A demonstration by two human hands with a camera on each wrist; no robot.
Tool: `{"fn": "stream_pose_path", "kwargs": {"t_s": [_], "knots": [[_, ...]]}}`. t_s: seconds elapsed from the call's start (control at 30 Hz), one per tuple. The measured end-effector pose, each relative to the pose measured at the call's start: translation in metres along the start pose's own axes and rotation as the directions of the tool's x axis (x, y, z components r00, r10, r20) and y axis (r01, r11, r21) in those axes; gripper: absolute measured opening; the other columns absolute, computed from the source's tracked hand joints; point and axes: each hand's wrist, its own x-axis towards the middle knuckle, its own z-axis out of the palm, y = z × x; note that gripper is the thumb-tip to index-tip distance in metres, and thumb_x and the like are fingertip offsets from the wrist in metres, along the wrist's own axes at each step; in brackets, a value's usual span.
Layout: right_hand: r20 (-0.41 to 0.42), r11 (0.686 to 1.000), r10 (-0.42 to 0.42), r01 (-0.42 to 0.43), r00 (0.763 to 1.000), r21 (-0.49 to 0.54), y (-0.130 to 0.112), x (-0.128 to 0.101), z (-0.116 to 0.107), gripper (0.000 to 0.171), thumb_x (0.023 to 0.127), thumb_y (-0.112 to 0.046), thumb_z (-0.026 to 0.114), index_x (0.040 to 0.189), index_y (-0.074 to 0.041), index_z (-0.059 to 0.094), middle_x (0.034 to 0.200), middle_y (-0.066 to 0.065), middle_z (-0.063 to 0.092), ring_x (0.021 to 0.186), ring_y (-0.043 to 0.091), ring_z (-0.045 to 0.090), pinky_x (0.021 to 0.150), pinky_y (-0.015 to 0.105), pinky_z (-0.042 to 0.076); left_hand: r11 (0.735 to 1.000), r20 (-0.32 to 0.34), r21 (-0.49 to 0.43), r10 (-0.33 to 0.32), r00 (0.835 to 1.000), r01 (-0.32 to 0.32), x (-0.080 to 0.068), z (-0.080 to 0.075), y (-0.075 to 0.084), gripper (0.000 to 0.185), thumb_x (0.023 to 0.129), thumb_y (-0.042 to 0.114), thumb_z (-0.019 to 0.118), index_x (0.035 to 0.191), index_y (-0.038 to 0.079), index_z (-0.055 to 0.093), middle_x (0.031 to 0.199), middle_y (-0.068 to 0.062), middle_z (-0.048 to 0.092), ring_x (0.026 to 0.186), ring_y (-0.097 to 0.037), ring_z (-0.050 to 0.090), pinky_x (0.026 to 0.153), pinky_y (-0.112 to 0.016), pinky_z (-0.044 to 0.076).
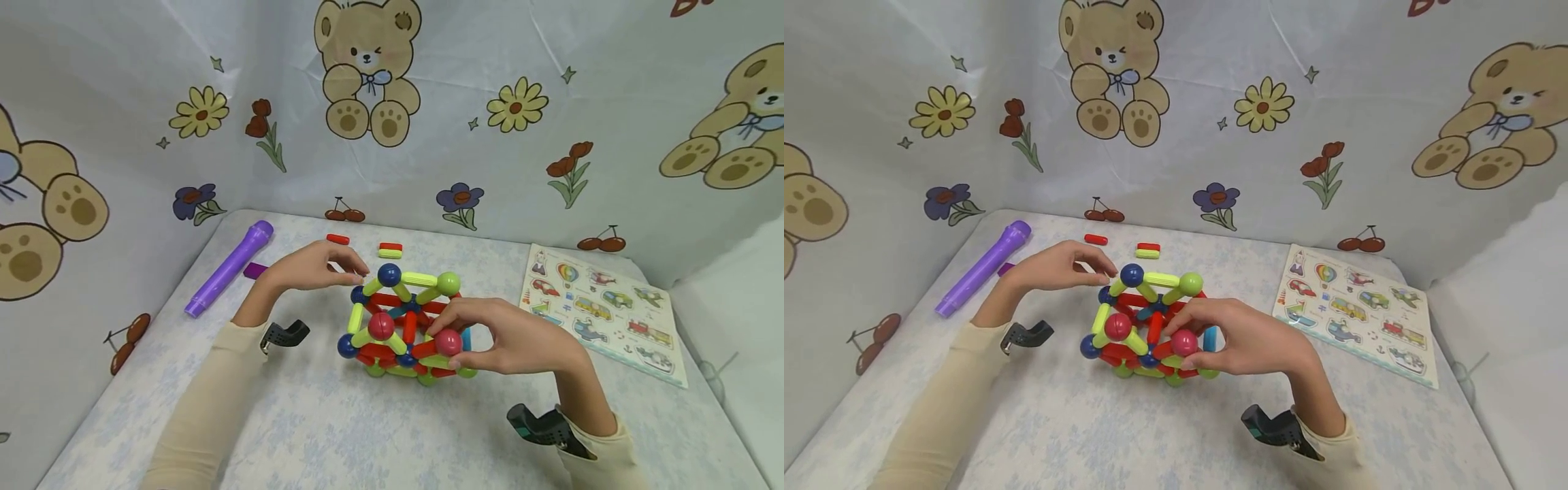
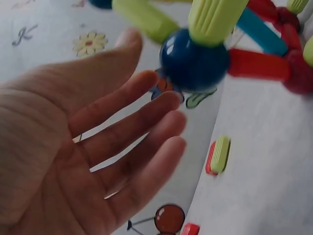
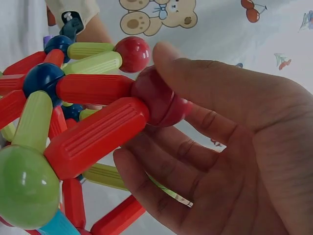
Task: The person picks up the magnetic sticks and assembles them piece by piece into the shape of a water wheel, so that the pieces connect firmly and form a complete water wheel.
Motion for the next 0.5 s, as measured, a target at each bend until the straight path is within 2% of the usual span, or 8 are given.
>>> {"fn": "stream_pose_path", "kwargs": {"t_s": [0.1, 0.17, 0.23, 0.33, 0.43, 0.5], "knots": [[-0.008, 1.000, -0.005, 0.005, 1.000, 0.005, -0.001, -0.001, -0.001, 0.040, 0.098, -0.025, 0.082, 0.136, -0.020, 0.070, 0.133, -0.004, 0.070, 0.124, 0.017, 0.063, 0.093, 0.039, 0.063, 0.999, -0.100, 0.029, -0.011, 0.995, 0.014, 0.008, -0.005, -0.014, 0.021, 0.103, 0.028, 0.077, 0.121, 0.017, 0.080, 0.121, 0.002, 0.076, 0.112, -0.019, 0.070, 0.101, -0.049, 0.059], [-0.026, 1.000, -0.004, 0.004, 1.000, 0.003, -0.003, -0.002, -0.002, 0.040, 0.098, -0.024, 0.082, 0.136, -0.020, 0.071, 0.132, -0.007, 0.071, 0.122, 0.015, 0.064, 0.091, 0.040, 0.064, 0.999, -0.129, 0.050, -0.003, 0.992, 0.009, 0.020, -0.004, -0.024, 0.022, 0.103, 0.025, 0.077, 0.121, 0.014, 0.080, 0.120, -0.001, 0.077, 0.112, -0.020, 0.070, 0.100, -0.048, 0.060], [-0.047, 1.000, -0.008, 0.008, 0.999, 0.003, -0.004, -0.003, -0.004, 0.040, 0.098, -0.023, 0.082, 0.136, -0.018, 0.071, 0.131, -0.009, 0.071, 0.121, 0.014, 0.064, 0.091, 0.040, 0.064, 0.997, -0.114, 0.078, 0.021, 0.993, -0.012, 0.036, 0.000, -0.032, 0.024, 0.102, 0.022, 0.078, 0.123, 0.010, 0.079, 0.120, -0.005, 0.077, 0.111, -0.022, 0.071, 0.099, -0.046, 0.061], [-0.080, 1.000, -0.024, 0.024, 0.996, -0.003, -0.004, -0.005, -0.005, 0.038, 0.098, -0.020, 0.082, 0.134, -0.018, 0.072, 0.130, -0.007, 0.072, 0.119, 0.014, 0.066, 0.089, 0.040, 0.064, 0.990, -0.049, 0.129, 0.059, 0.997, -0.052, 0.062, 0.006, -0.042, 0.028, 0.101, 0.018, 0.079, 0.126, 0.006, 0.076, 0.122, -0.009, 0.077, 0.112, -0.023, 0.071, 0.097, -0.043, 0.062], [-0.109, 0.999, -0.043, 0.043, 0.993, -0.004, -0.003, -0.007, -0.006, 0.037, 0.098, -0.017, 0.082, 0.134, -0.019, 0.073, 0.129, -0.003, 0.073, 0.117, 0.014, 0.067, 0.089, 0.037, 0.063, 0.970, 0.009, 0.223, 0.092, 0.996, -0.092, 0.083, 0.010, -0.050, 0.029, 0.100, 0.017, 0.080, 0.127, 0.008, 0.077, 0.124, -0.007, 0.075, 0.114, -0.024, 0.069, 0.097, -0.041, 0.062], [-0.127, 0.999, -0.051, 0.050, 0.991, -0.007, -0.002, -0.008, -0.007, 0.036, 0.098, -0.016, 0.081, 0.133, -0.020, 0.073, 0.128, -0.003, 0.074, 0.116, 0.014, 0.068, 0.090, 0.034, 0.062, 0.946, 0.037, 0.304, 0.107, 0.994, -0.114, 0.094, 0.012, -0.053, 0.028, 0.100, 0.017, 0.080, 0.127, 0.010, 0.078, 0.126, -0.004, 0.074, 0.117, -0.024, 0.066, 0.100, -0.040, 0.060]]}}
